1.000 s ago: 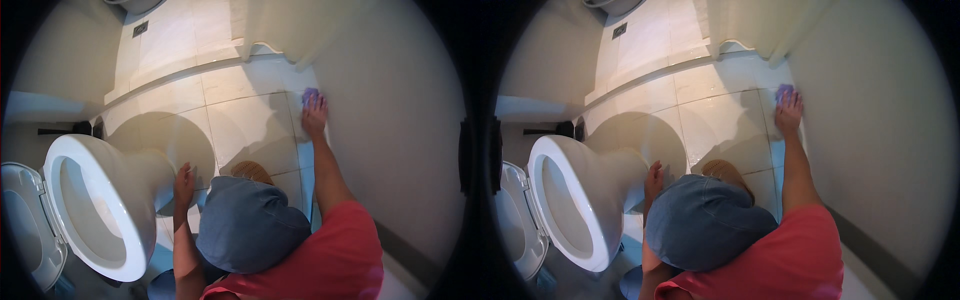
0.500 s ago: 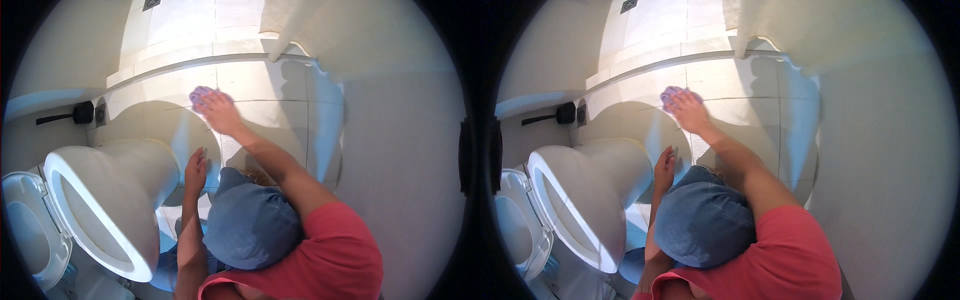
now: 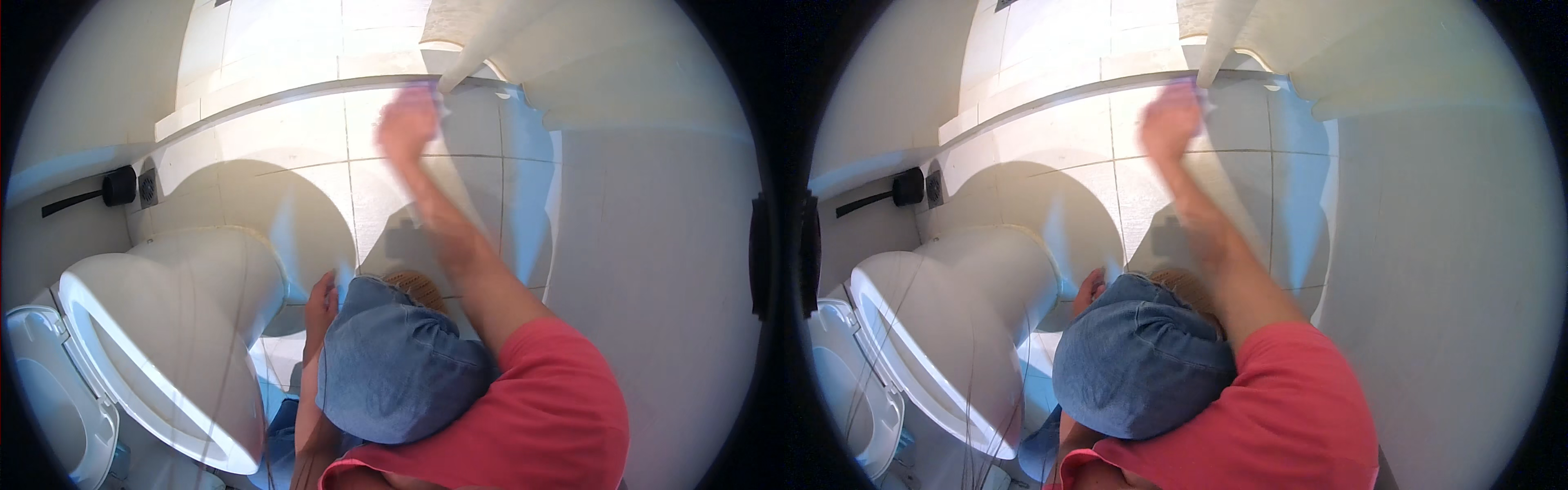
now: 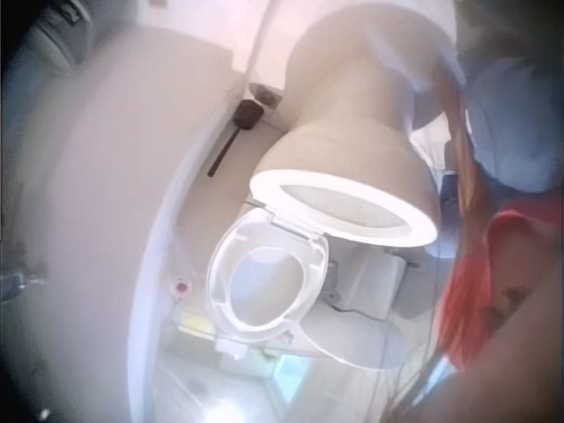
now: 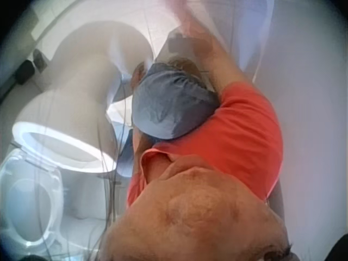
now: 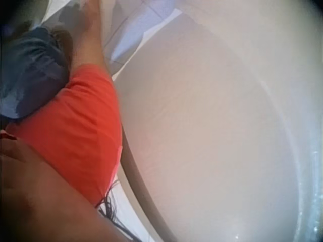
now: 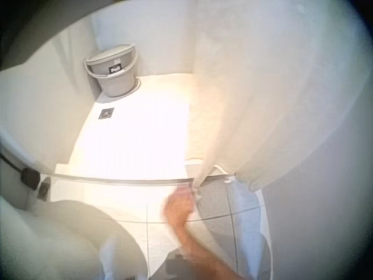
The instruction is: The person wipes the floor tiles around a toilet and along a baseboard with a cloth, picks up a broom and dustpan to sweep debris, and wipes a plastic bucket before moving a shower curtain.
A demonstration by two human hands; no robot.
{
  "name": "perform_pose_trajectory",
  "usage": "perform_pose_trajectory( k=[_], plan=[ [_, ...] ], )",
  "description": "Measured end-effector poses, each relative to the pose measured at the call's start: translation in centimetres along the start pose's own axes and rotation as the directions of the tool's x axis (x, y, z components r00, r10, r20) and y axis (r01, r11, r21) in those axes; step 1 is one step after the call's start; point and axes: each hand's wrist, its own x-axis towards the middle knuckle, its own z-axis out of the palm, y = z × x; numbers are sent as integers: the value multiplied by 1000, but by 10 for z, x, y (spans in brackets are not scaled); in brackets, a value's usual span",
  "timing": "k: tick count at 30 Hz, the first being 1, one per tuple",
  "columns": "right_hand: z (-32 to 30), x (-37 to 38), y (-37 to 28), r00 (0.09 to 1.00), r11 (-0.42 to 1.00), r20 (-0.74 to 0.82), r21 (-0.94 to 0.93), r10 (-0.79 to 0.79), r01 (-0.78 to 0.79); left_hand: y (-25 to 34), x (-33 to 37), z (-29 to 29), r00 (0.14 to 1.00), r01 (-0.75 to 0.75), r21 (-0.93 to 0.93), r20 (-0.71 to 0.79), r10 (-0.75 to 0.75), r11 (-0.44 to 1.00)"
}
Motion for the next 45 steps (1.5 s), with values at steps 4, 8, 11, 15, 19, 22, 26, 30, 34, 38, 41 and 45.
perform_pose_trajectory(
  k=[4,8,11,15,19,22,26,30,34,38,41,45],
  plan=[
    [-75,-90,-88,701,453,-296,591,-648,668,33,11,-15,997,-74,65,-28,76,995],
    [-34,-37,-4,755,601,-217,488,-619,633,41,3,-40,998,-42,138,-31,47,989],
    [-38,30,120,922,902,29,221,-386,371,2,-9,-71,989,-111,199,-73,127,974],
    [-11,61,258,948,954,108,47,-299,295,-22,-10,-67,988,-91,159,-106,109,983],
    [6,8,272,986,969,67,206,-156,139,-2,-14,-55,995,-50,102,-86,58,994],
    [-1,-45,211,981,910,-140,374,-137,181,6,-10,-42,992,-17,47,-127,23,999],
    [-46,-108,44,885,653,-72,649,-460,391,13,5,-18,989,-88,76,-111,96,993],
    [-70,-97,-16,714,405,-258,678,-651,613,41,25,-20,965,-217,251,-91,246,943],
    [-39,-63,50,883,721,-219,513,-414,466,30,4,-58,928,-262,558,-77,364,788],
    [-6,-10,167,968,958,-198,-270,-156,99,8,-26,-75,963,-118,497,-155,222,860],
    [-18,-21,90,995,996,-64,-43,78,-80,-26,-60,-75,940,-18,505,-285,186,863],
    [-29,-50,-49,960,831,-183,483,-211,275,-21,-87,-67,935,113,320,-354,8,940]
  ],
)
